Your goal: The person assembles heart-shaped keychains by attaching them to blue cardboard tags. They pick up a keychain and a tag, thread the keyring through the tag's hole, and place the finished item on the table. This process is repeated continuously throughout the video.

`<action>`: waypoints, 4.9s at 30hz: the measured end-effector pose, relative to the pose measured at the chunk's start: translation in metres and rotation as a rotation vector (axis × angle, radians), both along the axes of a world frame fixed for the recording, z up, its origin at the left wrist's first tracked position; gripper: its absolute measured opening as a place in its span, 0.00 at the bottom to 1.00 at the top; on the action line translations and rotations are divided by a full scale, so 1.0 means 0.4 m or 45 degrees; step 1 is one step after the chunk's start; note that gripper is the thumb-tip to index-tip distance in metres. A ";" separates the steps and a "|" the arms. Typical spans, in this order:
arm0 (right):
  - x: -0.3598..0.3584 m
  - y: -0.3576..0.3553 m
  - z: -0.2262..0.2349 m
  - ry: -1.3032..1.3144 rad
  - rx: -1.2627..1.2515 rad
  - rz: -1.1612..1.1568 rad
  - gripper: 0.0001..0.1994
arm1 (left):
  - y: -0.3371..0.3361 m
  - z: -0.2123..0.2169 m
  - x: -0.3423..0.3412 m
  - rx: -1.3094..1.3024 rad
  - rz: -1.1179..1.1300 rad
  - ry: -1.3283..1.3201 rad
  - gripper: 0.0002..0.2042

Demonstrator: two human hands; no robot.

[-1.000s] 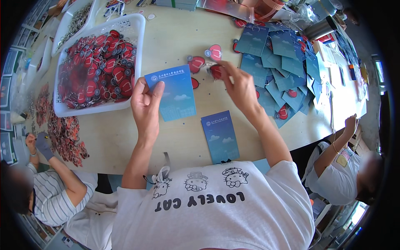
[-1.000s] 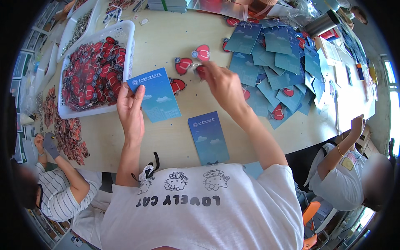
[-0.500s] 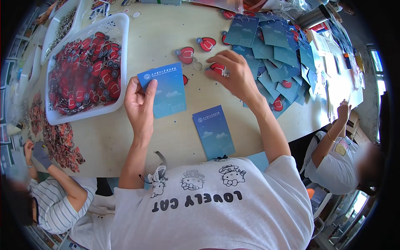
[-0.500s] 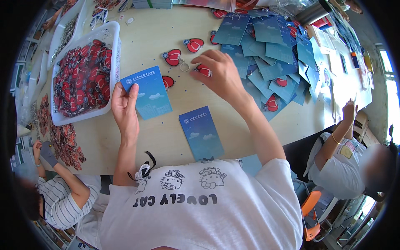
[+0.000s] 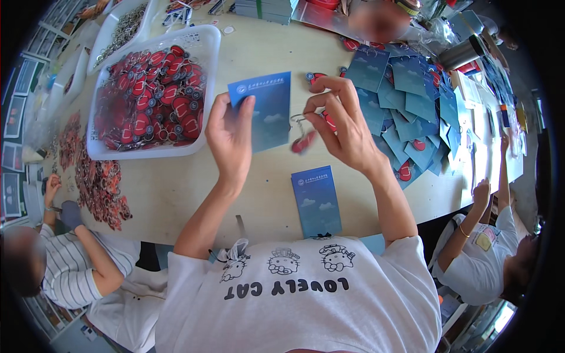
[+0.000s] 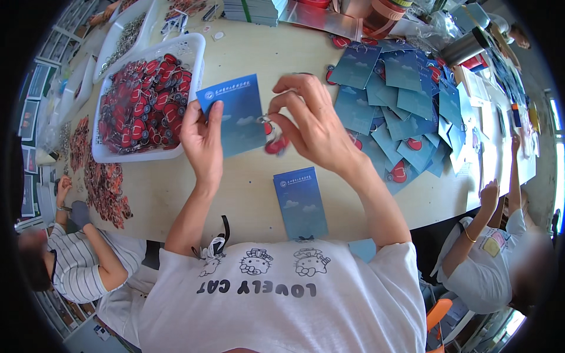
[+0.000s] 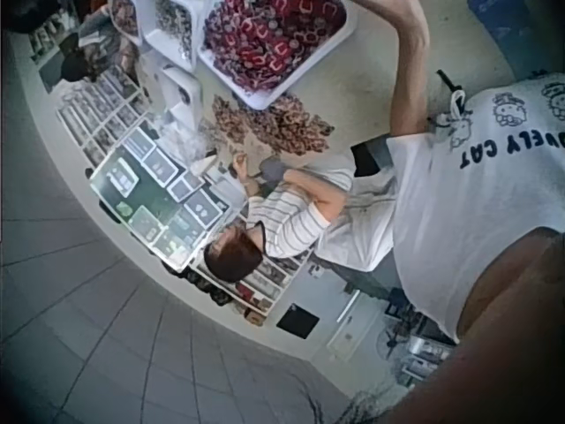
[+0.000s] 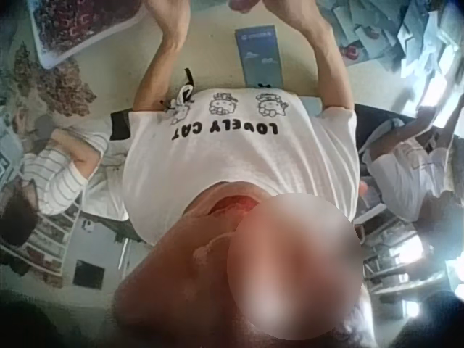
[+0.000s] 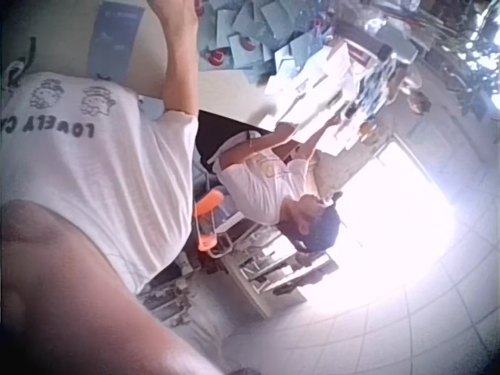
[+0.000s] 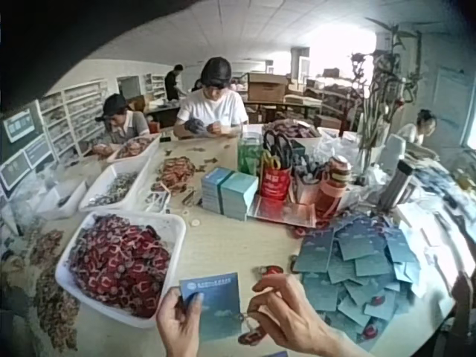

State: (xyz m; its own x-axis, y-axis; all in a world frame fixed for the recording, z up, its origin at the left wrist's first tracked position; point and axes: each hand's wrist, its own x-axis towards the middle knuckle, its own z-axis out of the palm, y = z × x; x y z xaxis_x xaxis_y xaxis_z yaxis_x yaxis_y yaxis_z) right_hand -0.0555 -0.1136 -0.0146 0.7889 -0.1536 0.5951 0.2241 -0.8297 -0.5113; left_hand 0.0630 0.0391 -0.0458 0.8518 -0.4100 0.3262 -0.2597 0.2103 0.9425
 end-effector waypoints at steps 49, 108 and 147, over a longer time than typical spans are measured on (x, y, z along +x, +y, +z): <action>-0.265 -0.412 0.001 0.083 -0.640 -1.577 0.33 | 0.071 -0.076 -0.222 0.932 -0.780 -0.674 0.26; -0.065 0.090 0.005 -0.138 1.227 0.015 0.26 | -0.025 0.032 -0.179 -0.317 -0.350 0.478 0.12; 0.029 -0.178 -0.107 0.265 -0.554 -0.291 0.19 | 0.098 -0.032 -0.213 0.477 -0.810 0.139 0.10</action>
State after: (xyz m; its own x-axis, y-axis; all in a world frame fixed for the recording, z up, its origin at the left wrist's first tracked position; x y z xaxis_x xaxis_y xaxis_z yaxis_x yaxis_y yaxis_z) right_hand -0.0439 -0.1849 -0.0575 0.8721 -0.1094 0.4769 -0.0568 -0.9907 -0.1235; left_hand -0.0222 0.0785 -0.0586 0.4324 -0.9017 -0.0053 -0.0959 -0.0518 0.9940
